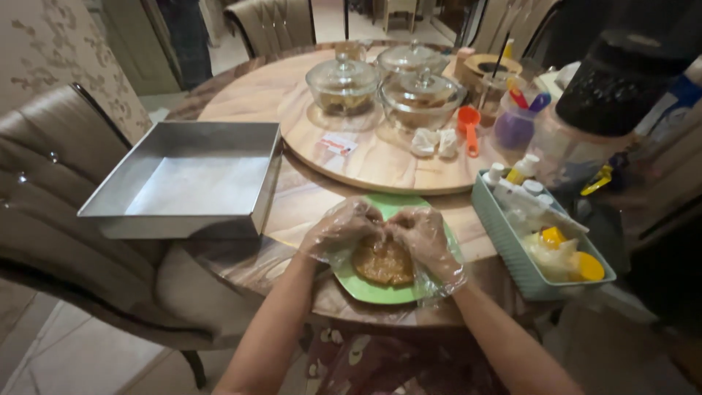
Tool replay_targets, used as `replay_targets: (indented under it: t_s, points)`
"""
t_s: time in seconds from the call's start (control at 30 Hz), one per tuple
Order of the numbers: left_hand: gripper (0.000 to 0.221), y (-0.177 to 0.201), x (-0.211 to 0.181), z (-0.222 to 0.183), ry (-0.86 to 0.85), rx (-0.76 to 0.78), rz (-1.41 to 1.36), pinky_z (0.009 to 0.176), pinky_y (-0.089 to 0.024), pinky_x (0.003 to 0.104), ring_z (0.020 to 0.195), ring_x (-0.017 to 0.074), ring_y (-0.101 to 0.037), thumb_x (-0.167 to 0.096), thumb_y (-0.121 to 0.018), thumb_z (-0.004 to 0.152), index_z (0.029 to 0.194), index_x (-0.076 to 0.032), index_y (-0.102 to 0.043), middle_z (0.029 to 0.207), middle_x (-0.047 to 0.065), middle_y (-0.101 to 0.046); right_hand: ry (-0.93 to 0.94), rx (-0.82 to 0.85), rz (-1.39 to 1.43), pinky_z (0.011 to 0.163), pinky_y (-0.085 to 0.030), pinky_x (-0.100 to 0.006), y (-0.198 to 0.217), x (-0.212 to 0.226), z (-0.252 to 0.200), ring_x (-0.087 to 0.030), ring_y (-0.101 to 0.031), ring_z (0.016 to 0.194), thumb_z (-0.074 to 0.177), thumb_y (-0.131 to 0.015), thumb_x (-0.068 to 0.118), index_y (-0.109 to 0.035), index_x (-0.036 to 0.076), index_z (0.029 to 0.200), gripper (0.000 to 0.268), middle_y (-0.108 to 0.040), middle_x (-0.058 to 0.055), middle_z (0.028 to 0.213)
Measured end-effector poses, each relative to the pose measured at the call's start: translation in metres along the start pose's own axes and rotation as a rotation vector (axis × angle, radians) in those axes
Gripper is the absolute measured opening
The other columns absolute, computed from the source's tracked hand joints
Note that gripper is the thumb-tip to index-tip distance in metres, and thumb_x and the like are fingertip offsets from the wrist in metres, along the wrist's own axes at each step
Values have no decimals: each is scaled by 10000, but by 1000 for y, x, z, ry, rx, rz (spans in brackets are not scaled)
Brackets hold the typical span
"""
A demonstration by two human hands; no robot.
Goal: Kneading and shaping a small portion of dough on a plate by hand
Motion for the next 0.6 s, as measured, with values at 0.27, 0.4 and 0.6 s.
replay_targets:
  t_s: [0.27,0.4,0.6]
  points:
    - [331,21,-42,-33,-61,98,-254,778,-546,394,809,260,-687,-318,-700,875,1011,-23,-766,857,156,-734,-328,33,154,653,-549,-329,35,60,-23,-193,-640,669,924,-590,225,-803,110,930,242,-686,-83,665]
    - [361,18,-60,-44,-78,101,-387,705,-559,348,725,239,-703,-310,-721,856,943,39,-751,745,155,-732,-270,107,185,719,-574,-382,40,75,-29,-256,-687,754,836,-725,150,-815,53,890,143,-753,-169,787]
    - [223,8,-38,-23,-61,4,-181,688,-554,336,675,197,-713,-320,-748,793,886,-125,-801,651,64,-717,-198,82,100,674,-594,-339,28,21,-11,-178,-722,710,771,-817,145,-836,97,860,103,-769,-91,746]
Point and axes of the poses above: each hand's wrist, its own z-axis towards the middle knuckle, its own y-axis out of the back of the hand, x = y × z, the point moved 5 cm from there along z, towards the middle knuckle
